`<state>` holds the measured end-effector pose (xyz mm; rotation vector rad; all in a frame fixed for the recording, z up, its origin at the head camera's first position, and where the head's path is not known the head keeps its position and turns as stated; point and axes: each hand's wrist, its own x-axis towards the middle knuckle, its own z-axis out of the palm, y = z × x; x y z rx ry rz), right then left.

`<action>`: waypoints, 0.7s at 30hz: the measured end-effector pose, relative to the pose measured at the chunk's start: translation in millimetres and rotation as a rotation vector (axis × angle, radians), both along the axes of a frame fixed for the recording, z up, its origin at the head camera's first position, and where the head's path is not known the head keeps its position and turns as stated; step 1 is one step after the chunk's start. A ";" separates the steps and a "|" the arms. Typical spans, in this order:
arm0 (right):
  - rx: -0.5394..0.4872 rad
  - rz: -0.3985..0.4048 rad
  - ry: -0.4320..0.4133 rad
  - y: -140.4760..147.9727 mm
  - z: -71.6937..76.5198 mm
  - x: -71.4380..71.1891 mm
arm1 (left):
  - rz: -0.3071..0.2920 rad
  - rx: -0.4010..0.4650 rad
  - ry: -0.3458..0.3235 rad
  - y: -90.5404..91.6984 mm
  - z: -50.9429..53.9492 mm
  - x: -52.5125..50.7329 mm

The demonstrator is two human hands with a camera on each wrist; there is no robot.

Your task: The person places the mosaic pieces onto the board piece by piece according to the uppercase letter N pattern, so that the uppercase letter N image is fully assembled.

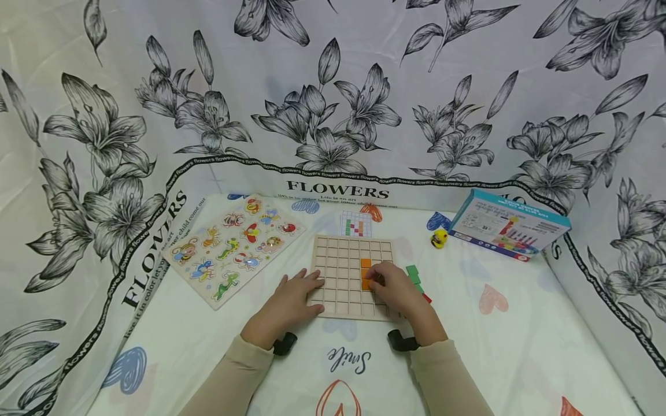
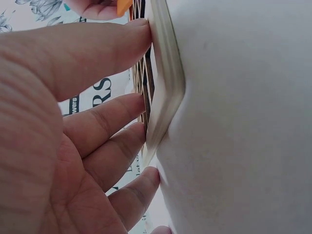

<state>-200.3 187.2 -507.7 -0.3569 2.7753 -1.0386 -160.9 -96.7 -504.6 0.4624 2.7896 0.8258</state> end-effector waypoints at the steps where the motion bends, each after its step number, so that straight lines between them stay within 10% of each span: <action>1: 0.007 -0.001 0.003 -0.3 -0.5 0.0 | 0.001 0.001 -0.004 -0.1 0.2 0.2; 21: -0.054 -0.083 0.011 27.1 13.0 -0.9 | -0.006 -0.003 0.002 -1.0 -0.8 0.3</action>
